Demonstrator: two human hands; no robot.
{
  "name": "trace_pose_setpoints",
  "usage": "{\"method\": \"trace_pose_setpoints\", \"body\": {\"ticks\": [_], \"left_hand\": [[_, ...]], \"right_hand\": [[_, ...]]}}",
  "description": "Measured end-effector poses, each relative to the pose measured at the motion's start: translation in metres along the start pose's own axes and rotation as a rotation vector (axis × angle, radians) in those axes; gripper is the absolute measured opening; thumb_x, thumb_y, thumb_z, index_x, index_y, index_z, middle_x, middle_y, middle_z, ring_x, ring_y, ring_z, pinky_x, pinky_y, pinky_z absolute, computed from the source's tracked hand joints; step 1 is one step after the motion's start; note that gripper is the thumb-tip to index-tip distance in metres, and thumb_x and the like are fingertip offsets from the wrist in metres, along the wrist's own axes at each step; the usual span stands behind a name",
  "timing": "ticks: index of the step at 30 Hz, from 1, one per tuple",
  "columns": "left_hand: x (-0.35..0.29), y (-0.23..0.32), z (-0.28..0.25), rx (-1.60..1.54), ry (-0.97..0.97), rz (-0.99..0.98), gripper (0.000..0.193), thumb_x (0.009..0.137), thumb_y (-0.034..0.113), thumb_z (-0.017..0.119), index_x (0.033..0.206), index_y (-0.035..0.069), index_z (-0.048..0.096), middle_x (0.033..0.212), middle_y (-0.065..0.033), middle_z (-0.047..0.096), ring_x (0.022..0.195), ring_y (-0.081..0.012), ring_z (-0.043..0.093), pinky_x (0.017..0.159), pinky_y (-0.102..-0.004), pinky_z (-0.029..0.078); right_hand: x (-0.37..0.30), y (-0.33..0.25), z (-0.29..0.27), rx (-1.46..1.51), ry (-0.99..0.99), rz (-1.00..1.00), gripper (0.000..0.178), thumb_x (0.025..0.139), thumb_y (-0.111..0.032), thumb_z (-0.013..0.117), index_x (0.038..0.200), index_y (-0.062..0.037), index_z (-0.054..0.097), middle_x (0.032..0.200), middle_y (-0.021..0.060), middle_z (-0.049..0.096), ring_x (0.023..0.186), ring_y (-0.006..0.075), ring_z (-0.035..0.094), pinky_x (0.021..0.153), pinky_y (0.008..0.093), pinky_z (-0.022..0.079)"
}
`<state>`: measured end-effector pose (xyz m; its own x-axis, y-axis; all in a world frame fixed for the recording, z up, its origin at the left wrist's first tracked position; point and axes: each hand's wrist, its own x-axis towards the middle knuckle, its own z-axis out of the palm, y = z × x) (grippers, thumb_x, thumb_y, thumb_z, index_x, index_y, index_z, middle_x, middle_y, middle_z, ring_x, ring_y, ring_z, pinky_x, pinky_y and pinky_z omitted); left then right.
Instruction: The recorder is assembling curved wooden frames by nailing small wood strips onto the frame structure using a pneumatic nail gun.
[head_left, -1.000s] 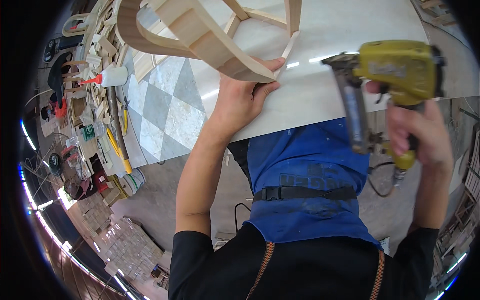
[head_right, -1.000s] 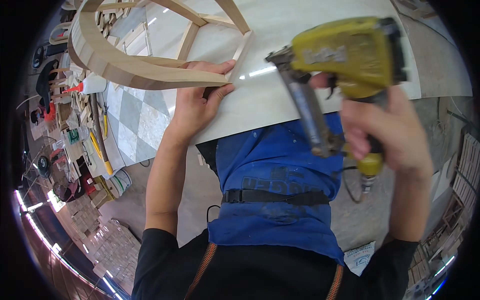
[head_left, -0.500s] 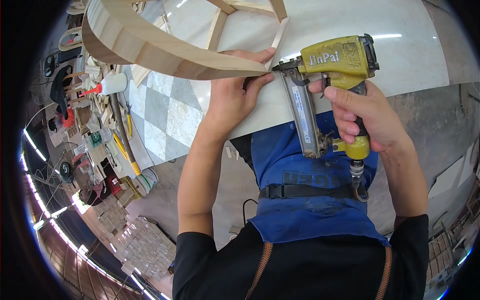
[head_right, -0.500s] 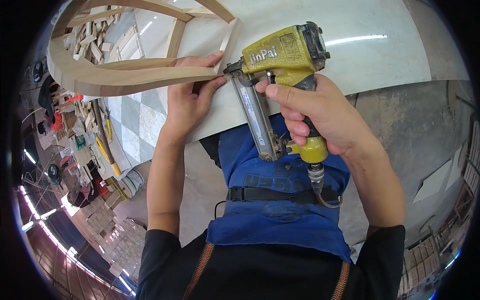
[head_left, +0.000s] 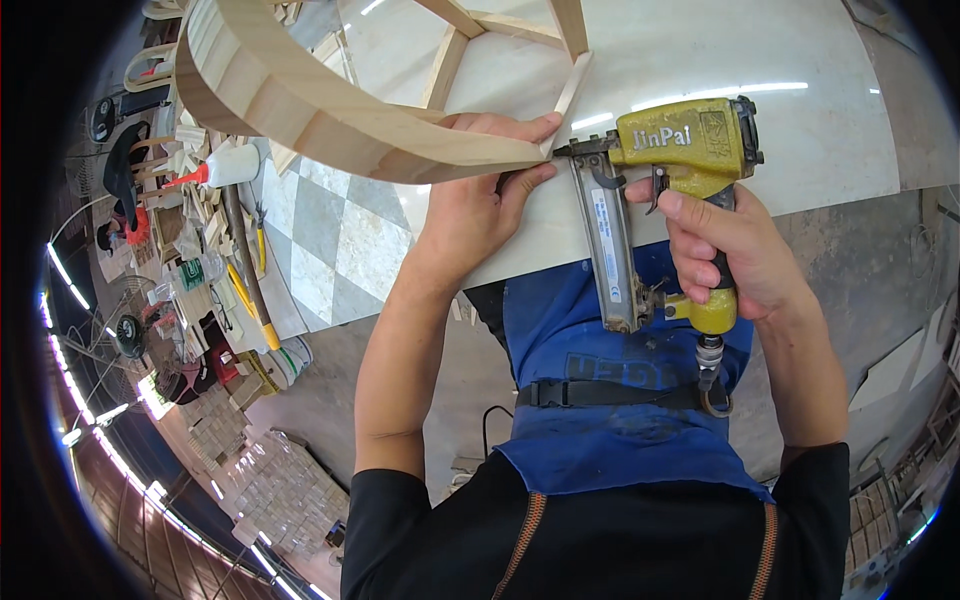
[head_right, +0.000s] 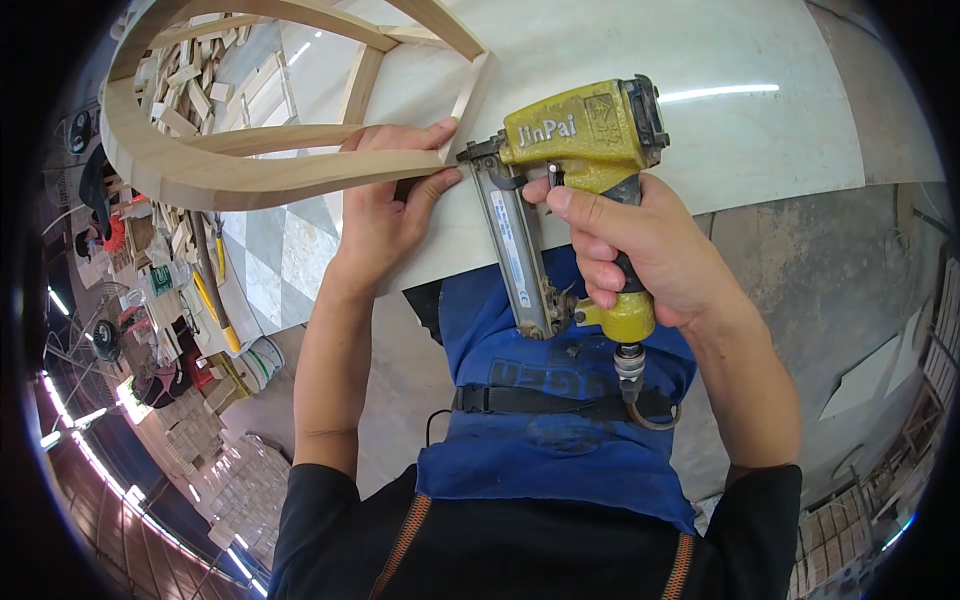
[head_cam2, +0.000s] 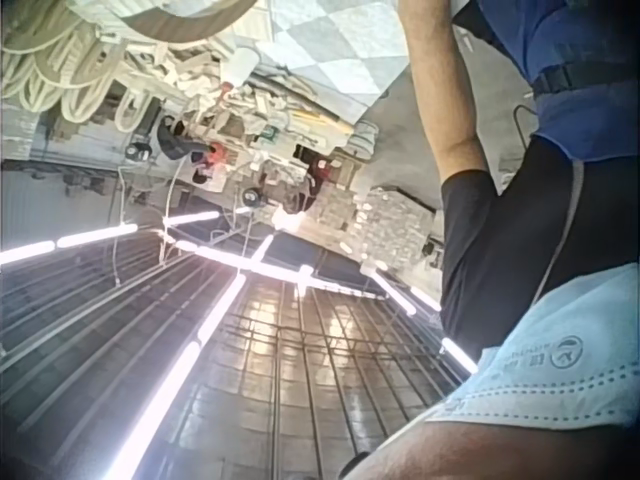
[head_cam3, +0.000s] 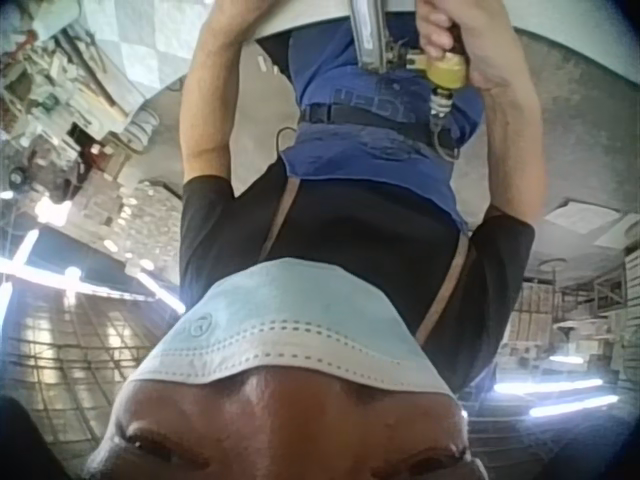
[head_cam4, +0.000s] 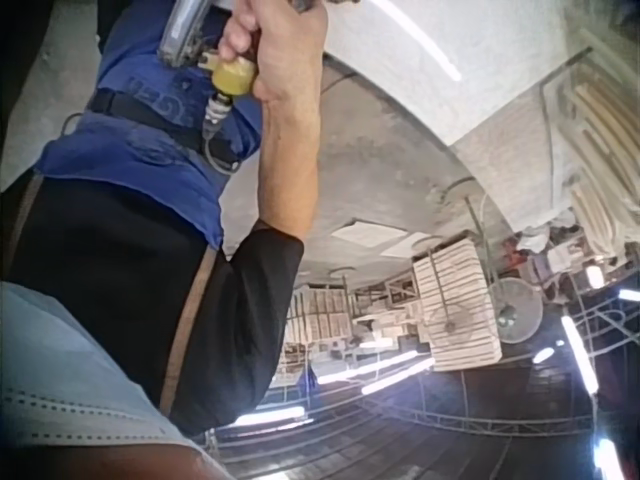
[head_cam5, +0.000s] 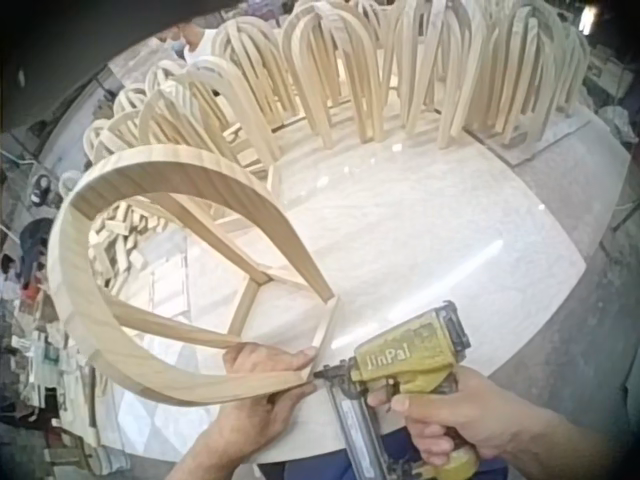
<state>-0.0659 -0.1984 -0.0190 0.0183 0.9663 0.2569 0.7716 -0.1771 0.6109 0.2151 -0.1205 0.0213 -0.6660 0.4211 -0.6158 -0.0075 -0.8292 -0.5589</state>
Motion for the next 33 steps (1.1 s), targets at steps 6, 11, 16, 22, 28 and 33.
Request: {"method": "trace_pose_setpoints", "body": {"ticks": [6, 11, 16, 22, 28, 33], "left_hand": [[-0.003, 0.003, -0.004, 0.032, -0.009, 0.007, 0.045, 0.087, 0.009, 0.091, 0.131, 0.011, 0.082, 0.109, -0.001, 0.077, 0.101, -0.0203, 0.067, 0.112, -0.0406, 0.041], [-0.005, 0.002, -0.007, 0.022, -0.003, -0.001, 0.045, 0.087, 0.01, 0.091, 0.131, 0.011, 0.082, 0.108, -0.0007, 0.076, 0.102, -0.0201, 0.067, 0.113, -0.0414, 0.04], [-0.003, 0.005, -0.008, 0.019, -0.001, -0.003, 0.044, 0.088, 0.01, 0.091, 0.131, 0.011, 0.082, 0.108, -0.0008, 0.076, 0.102, -0.0202, 0.067, 0.113, -0.0417, 0.04], [-0.005, 0.004, -0.005, -0.016, 0.011, 0.0, 0.043, 0.088, 0.009, 0.091, 0.131, 0.011, 0.082, 0.108, -0.0012, 0.076, 0.102, -0.0203, 0.067, 0.114, -0.0422, 0.039], [-0.003, 0.01, -0.009, 0.01, 0.016, 0.012, 0.042, 0.089, 0.006, 0.09, 0.13, 0.01, 0.082, 0.11, -0.0025, 0.076, 0.103, -0.0211, 0.067, 0.11, -0.0414, 0.044], [-0.033, 0.013, -0.037, -0.125, 0.04, -0.087, 0.041, 0.091, -0.002, 0.084, 0.13, 0.01, 0.082, 0.112, -0.0047, 0.074, 0.105, -0.024, 0.067, 0.097, -0.0381, 0.055]], "right_hand": [[-0.003, 0.0, 0.005, -0.007, 0.033, 0.032, 0.033, 0.113, -0.023, 0.072, 0.13, 0.0044, 0.073, 0.059, -0.006, 0.05, 0.043, 0.0041, 0.045, 0.04, 0.0216, 0.041], [-0.001, 0.0, 0.008, -0.018, 0.061, 0.067, 0.031, 0.113, -0.021, 0.071, 0.127, 0.006, 0.073, 0.059, -0.006, 0.05, 0.042, 0.004, 0.046, 0.039, 0.0213, 0.042], [-0.004, -0.002, 0.006, -0.004, 0.025, 0.027, 0.03, 0.114, -0.021, 0.07, 0.126, 0.0066, 0.073, 0.058, -0.006, 0.049, 0.041, 0.0042, 0.046, 0.039, 0.0217, 0.042], [-0.004, -0.001, 0.005, 0.006, 0.003, 0.005, 0.029, 0.114, -0.02, 0.07, 0.125, 0.0066, 0.073, 0.057, -0.0062, 0.049, 0.04, 0.0042, 0.045, 0.039, 0.0218, 0.042], [-0.007, -0.001, 0.007, -0.004, -0.018, 0.0, 0.029, 0.114, -0.02, 0.07, 0.126, 0.006, 0.073, 0.058, -0.0061, 0.048, 0.042, 0.004, 0.044, 0.039, 0.0218, 0.04], [-0.016, -0.003, 0.04, 0.011, -0.013, 0.117, 0.026, 0.111, -0.02, 0.073, 0.122, 0.0042, 0.073, 0.06, -0.0049, 0.049, 0.046, 0.0057, 0.043, 0.043, 0.0242, 0.038]]}}
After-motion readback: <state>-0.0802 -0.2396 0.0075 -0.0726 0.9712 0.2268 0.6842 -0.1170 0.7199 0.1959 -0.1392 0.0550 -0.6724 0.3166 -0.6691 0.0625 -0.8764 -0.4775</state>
